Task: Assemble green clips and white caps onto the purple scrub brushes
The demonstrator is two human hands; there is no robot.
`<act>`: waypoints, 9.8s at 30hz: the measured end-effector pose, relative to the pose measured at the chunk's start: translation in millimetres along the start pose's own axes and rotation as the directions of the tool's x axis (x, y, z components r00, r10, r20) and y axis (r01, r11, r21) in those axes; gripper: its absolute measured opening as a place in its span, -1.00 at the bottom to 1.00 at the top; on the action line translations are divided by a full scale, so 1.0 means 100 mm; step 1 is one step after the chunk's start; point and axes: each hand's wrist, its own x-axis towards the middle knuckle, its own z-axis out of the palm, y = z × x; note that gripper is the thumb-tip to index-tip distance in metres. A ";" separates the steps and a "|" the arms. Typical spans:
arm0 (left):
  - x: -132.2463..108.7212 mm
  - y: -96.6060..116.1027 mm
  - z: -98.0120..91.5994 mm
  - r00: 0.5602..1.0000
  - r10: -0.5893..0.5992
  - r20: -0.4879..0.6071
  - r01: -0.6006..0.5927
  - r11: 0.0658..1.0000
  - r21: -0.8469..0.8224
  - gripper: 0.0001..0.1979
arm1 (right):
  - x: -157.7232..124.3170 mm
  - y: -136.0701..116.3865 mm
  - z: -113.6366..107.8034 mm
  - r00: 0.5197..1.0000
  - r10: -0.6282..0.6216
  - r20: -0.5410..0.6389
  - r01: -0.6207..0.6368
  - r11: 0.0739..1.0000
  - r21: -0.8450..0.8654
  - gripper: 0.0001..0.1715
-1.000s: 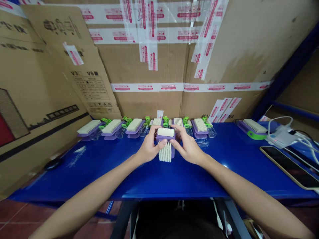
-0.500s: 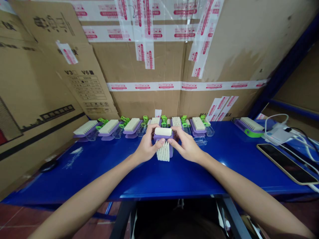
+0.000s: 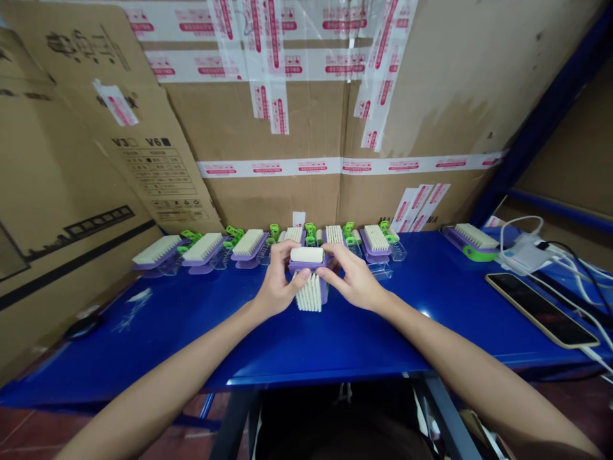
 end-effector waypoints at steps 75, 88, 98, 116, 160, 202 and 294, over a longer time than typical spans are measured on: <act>0.00 0.00 -0.05 0.996 -0.069 0.056 0.067 0.997 0.040 -0.45 | 0.01 -0.02 -0.08 0.996 0.030 0.089 -0.020 0.993 -0.113 -0.51; 0.01 0.00 -0.07 0.978 -0.181 0.104 0.179 0.983 0.031 -0.40 | 0.07 0.06 -0.31 0.980 -0.060 0.189 0.133 0.906 -0.402 -0.34; 0.00 -0.03 -0.09 0.968 -0.225 0.114 0.223 0.974 0.033 -0.35 | 0.13 0.13 -0.55 0.967 -0.042 0.249 0.190 0.773 -0.606 -0.37; 0.02 0.00 -0.09 0.965 -0.227 0.132 0.221 0.974 0.057 -0.36 | 0.09 0.50 -0.82 0.816 0.414 0.404 -0.062 0.757 -0.650 -0.83; -0.04 -0.08 -0.03 0.924 -0.225 0.309 0.231 0.973 0.020 0.25 | 0.05 0.33 -0.25 0.923 0.105 0.370 0.044 0.927 -0.373 -0.68; -0.05 -0.16 -0.04 0.975 -0.137 0.178 0.110 0.982 0.154 0.20 | 0.02 0.30 -0.23 0.925 0.061 0.374 0.046 0.962 -0.271 -0.54; -0.02 0.01 -0.06 0.955 -0.133 0.265 0.139 0.990 -0.002 -0.17 | 0.18 -0.01 -0.08 0.844 0.496 -0.205 -0.270 0.723 0.636 -0.21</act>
